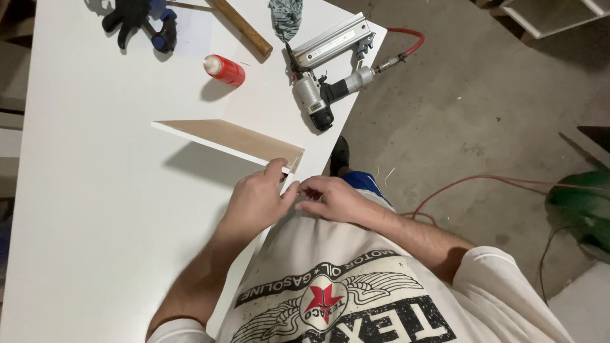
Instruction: Assembling a white wooden shelf unit by aligning panels and fastening them with a pneumatic nail gun.
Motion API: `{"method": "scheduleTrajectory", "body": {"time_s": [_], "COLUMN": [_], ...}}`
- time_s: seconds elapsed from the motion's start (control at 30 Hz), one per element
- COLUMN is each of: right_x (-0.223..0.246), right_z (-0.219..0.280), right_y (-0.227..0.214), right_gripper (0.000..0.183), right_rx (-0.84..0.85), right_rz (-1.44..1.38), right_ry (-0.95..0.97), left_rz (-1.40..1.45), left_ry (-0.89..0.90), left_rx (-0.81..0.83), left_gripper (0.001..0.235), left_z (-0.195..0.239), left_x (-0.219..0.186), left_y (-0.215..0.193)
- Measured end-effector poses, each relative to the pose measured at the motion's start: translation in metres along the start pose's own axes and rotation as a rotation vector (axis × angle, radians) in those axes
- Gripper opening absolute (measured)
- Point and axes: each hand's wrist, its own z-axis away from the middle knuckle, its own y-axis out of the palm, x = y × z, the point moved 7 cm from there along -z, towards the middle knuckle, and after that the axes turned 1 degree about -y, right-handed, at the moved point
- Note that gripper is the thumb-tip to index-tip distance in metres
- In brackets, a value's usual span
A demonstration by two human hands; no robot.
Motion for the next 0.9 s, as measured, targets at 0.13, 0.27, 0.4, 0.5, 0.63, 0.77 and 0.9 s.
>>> {"method": "scheduleTrajectory", "body": {"time_s": [0.13,0.27,0.4,0.5,0.63,0.77,0.9], "right_x": [0.001,0.016,0.027,0.031,0.026,0.027,0.024], "right_z": [-0.001,-0.008,-0.006,-0.005,-0.006,-0.005,-0.006], "right_y": [-0.004,0.000,0.004,0.010,0.015,0.014,0.015], "right_gripper": [0.024,0.034,0.040,0.041,0.036,0.035,0.036], "right_rx": [-0.115,-0.123,-0.163,-0.143,-0.121,-0.116,-0.112], "right_rz": [-0.002,-0.053,-0.021,-0.052,-0.087,-0.094,-0.091], "right_ry": [0.001,0.053,0.102,0.131,0.134,0.143,0.146], "left_rz": [0.126,0.175,0.150,0.098,-0.090,-0.119,-0.060], "left_ry": [0.073,0.079,0.122,0.164,0.340,0.456,0.608], "left_rx": [0.140,0.228,0.250,0.261,0.046,-0.149,-0.150], "left_gripper": [0.047,0.047,0.042,0.034,0.024,0.008,0.005], "left_z": [-0.004,-0.007,-0.009,-0.013,-0.017,-0.020,-0.028], "left_x": [-0.004,-0.003,-0.001,-0.003,-0.005,-0.005,0.010], "left_y": [-0.014,-0.022,-0.024,-0.038,-0.040,-0.047,-0.033]}}
